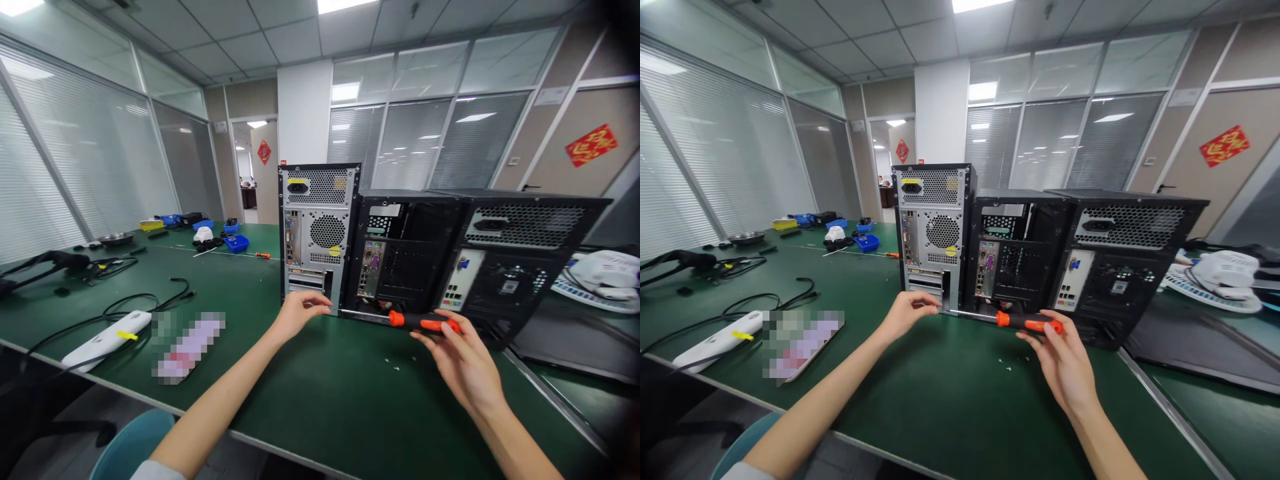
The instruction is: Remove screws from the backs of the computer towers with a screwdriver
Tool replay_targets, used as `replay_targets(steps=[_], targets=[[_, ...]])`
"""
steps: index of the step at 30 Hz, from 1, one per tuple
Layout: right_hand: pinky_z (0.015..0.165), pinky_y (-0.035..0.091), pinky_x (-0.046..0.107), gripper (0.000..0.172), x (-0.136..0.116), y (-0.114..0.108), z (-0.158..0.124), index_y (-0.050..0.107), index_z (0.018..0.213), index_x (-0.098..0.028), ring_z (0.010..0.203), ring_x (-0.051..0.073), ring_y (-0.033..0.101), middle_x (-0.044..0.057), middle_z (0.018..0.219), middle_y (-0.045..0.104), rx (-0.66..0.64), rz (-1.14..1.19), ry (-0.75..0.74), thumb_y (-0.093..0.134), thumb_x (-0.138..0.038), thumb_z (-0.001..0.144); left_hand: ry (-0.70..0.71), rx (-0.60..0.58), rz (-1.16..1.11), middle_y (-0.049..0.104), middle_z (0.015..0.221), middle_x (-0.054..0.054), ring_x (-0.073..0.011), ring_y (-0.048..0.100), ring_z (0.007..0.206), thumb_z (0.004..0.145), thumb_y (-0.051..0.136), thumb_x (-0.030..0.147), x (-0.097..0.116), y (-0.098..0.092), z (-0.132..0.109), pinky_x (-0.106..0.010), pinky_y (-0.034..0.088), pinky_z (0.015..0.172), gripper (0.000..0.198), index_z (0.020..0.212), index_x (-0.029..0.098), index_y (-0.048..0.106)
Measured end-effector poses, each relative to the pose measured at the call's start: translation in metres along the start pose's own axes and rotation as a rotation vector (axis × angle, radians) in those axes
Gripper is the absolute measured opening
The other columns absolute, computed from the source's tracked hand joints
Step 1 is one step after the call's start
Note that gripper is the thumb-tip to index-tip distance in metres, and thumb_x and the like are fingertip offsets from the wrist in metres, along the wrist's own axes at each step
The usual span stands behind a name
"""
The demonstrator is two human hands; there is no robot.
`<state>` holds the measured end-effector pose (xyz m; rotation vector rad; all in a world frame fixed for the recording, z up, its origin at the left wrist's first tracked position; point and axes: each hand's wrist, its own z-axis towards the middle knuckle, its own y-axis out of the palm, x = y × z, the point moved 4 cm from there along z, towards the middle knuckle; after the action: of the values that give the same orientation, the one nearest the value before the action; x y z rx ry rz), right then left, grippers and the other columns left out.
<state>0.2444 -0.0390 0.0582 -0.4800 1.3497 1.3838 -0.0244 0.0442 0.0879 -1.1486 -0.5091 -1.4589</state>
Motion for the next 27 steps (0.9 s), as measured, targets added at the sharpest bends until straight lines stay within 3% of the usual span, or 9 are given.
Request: replay_targets(steps=[9, 17, 27], targets=[[0.073, 0.055, 0.031, 0.023, -0.006, 0.008, -0.008, 0.058, 0.094, -0.026, 0.083, 0.015, 0.059, 0.002, 0.098, 0.056, -0.007, -0.05, -0.132, 0.062, -0.032, 0.072, -0.061, 0.124, -0.27, 0.065, 0.068, -0.001, -0.0125, 0.06, 0.067, 0.053, 0.076, 0.021, -0.014, 0.002, -0.004, -0.025, 0.049, 0.065, 0.022, 0.071, 0.014, 0.067], [0.077, 0.052, 0.028, 0.024, -0.006, 0.014, -0.02, 0.055, 0.1, -0.025, 0.087, 0.015, 0.061, 0.003, 0.104, 0.057, -0.034, -0.067, -0.245, 0.058, -0.029, 0.077, -0.053, 0.17, -0.341, 0.064, 0.063, 0.0, -0.0105, 0.057, 0.06, 0.055, 0.074, 0.019, -0.027, 0.002, -0.009, -0.023, 0.046, 0.062, 0.016, 0.068, 0.014, 0.066], [0.08, 0.049, 0.026, 0.025, -0.004, 0.014, -0.025, 0.054, 0.103, -0.024, 0.092, 0.012, 0.058, 0.003, 0.108, 0.056, -0.035, -0.101, -0.313, 0.058, -0.026, 0.078, -0.082, 0.197, -0.345, 0.063, 0.061, 0.001, -0.0102, 0.057, 0.057, 0.053, 0.075, 0.019, -0.025, 0.004, -0.011, -0.022, 0.046, 0.059, 0.016, 0.065, 0.014, 0.066]])
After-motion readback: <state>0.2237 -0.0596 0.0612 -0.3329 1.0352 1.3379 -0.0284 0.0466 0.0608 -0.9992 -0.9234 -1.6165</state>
